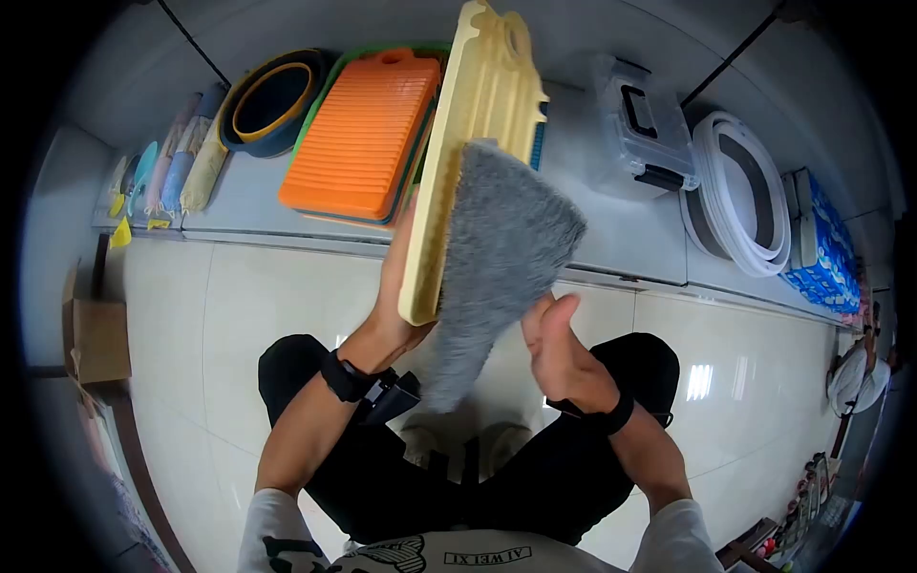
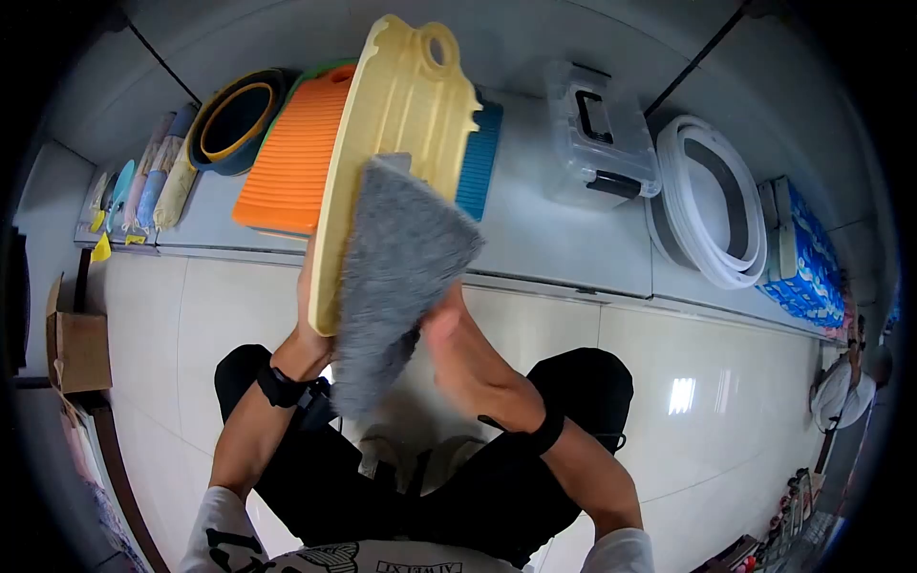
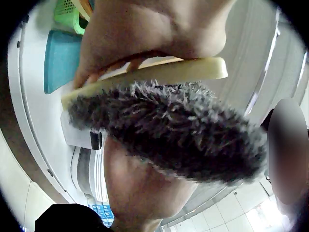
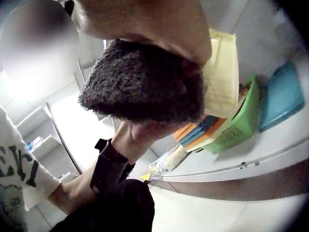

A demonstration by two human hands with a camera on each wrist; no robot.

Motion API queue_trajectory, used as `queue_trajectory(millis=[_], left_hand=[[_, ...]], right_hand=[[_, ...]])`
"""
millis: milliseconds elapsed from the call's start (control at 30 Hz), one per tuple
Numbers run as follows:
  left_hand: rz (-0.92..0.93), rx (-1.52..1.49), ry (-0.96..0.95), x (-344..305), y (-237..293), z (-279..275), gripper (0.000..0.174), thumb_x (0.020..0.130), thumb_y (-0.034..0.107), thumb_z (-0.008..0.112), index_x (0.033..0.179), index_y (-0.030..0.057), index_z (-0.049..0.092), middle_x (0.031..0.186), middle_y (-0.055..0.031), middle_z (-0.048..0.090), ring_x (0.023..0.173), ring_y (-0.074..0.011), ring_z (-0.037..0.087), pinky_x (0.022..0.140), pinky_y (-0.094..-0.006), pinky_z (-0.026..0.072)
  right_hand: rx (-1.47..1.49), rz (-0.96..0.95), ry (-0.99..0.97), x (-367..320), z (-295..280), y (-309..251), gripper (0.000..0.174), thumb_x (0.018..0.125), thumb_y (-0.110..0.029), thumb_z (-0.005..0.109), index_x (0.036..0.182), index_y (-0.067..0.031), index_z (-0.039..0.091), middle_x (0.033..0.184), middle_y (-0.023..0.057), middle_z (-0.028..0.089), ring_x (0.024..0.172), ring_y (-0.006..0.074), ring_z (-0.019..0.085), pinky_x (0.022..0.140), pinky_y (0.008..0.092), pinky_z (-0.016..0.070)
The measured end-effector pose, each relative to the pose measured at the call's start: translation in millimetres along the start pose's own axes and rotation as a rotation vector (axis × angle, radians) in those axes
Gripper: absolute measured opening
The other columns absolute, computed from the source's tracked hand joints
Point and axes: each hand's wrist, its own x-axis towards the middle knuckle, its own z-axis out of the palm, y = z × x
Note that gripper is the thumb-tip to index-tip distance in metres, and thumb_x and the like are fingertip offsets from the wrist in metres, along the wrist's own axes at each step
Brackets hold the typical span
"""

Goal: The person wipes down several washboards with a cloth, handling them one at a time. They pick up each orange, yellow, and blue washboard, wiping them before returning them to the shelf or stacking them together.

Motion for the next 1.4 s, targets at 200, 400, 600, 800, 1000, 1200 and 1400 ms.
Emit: queue_trajectory(millis=[200,400,600,800,1000,1200,1400], left_hand=[[-0.175,-0.666,-0.200,-4,1,2,0.057,0.112,0.049,0.036,0.142,0.0053,0.056,0.128,-0.0099,0.066,0.112,-0.0195,0.066,0.098,-0.0345,0.0543],[-0.175,-0.514,-0.273,-2,-4,-1,0.055,0.108,0.047,0.042,0.136,0.0036,0.060,0.126,-0.0118,0.067,0.112,-0.0210,0.065,0.101,-0.0345,0.0505],[-0.405,-0.022,-0.210,-15,-25,15,0.070,0.108,0.050,0.045,0.159,0.0029,0.033,0.148,-0.0112,0.049,0.133,-0.0212,0.051,0.111,-0.0382,0.0433],[-0.278,-0.061,-0.285,-25,-44,1,0.063,0.111,0.049,0.036,0.161,0.0094,0.032,0.148,-0.0102,0.050,0.134,-0.0214,0.051,0.114,-0.0377,0.0438],[-0.364,-0.153,-0.139,-31,-39,-1,0.061,0.111,0.045,0.038,0.160,0.0079,0.032,0.151,-0.0104,0.050,0.133,-0.0231,0.055,0.114,-0.0402,0.0456],[-0.398,-0.104,-0.374,-42,-28,25,0.070,0.107,0.045,0.043,0.164,0.0096,0.022,0.164,-0.0180,0.034,0.149,-0.0299,0.039,0.121,-0.0468,0.0341],[-0.394,-0.008,-0.595,-48,-25,39,0.097,0.102,0.018,0.062,0.164,0.0097,-0.011,0.169,-0.0284,0.002,0.158,-0.0389,0.011,0.123,-0.0508,0.0257]], right_hand=[[-1.078,-0.574,0.023,16,4,-17,0.052,0.093,-0.036,0.064,0.123,0.0056,0.063,0.147,0.0338,0.037,0.119,0.0443,0.041,0.103,0.0517,0.0328],[-1.190,-0.600,0.150,13,-4,-11,0.056,0.088,-0.031,0.064,0.126,0.0103,0.058,0.147,0.0385,0.036,0.128,0.0491,0.039,0.105,0.0577,0.0287],[-0.852,-0.487,-0.012,14,-12,7,0.064,0.091,-0.025,0.060,0.139,0.0140,0.044,0.147,0.0384,0.035,0.134,0.0544,0.035,0.115,0.0640,0.0227],[-0.456,-0.359,-0.129,5,9,0,0.096,0.102,-0.041,0.056,0.160,0.0127,0.000,0.166,0.0378,0.005,0.155,0.0547,0.000,0.125,0.0588,0.0061],[-0.656,-0.491,0.011,27,4,-5,0.097,0.101,-0.045,0.056,0.160,0.0118,0.004,0.166,0.0370,0.008,0.155,0.0537,0.003,0.125,0.0593,0.0063],[-0.500,-0.281,0.306,66,-50,-6,0.091,0.103,-0.047,0.055,0.162,0.0076,0.013,0.166,0.0330,0.018,0.157,0.0443,0.014,0.127,0.0504,0.0108],[0.335,-0.122,0.024,93,-78,55,0.074,0.110,-0.041,0.047,0.166,-0.0035,0.015,0.158,0.0131,0.044,0.136,0.0192,0.051,0.115,0.0304,0.0413]])
